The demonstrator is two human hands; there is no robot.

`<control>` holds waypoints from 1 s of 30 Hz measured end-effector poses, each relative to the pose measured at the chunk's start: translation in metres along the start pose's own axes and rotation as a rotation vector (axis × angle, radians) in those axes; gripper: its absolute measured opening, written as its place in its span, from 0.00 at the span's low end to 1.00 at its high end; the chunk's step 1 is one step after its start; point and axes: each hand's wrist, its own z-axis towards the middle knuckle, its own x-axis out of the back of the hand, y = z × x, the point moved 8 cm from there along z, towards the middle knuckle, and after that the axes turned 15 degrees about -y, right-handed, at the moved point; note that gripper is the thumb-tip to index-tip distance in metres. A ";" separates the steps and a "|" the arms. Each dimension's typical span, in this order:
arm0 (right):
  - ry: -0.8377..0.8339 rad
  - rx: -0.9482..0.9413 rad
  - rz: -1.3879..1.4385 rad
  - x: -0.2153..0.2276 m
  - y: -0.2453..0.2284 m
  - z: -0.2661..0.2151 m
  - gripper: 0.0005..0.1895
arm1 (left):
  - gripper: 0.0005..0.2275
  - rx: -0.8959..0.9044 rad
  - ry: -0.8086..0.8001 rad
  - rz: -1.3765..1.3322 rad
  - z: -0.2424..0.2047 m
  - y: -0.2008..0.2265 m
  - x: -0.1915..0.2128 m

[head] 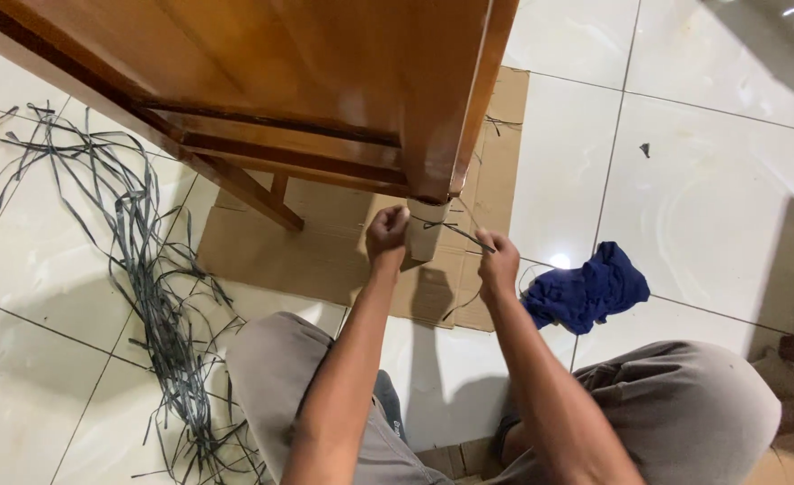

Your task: Wrapping wooden chair legs with cardboard and securing them with plastic ties

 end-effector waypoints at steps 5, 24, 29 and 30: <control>-0.313 0.070 -0.416 -0.044 -0.035 0.031 0.12 | 0.10 -0.051 -0.169 -0.155 -0.002 0.020 -0.019; -0.413 -0.068 -0.583 -0.038 -0.014 0.043 0.15 | 0.07 0.050 0.379 -0.618 -0.028 -0.034 0.032; -0.360 -0.053 -0.477 -0.032 -0.007 0.024 0.14 | 0.04 0.013 0.381 -0.896 -0.055 -0.035 0.019; -0.341 -0.029 -0.447 -0.032 -0.012 0.017 0.13 | 0.04 -0.032 0.360 -1.070 -0.060 -0.029 0.011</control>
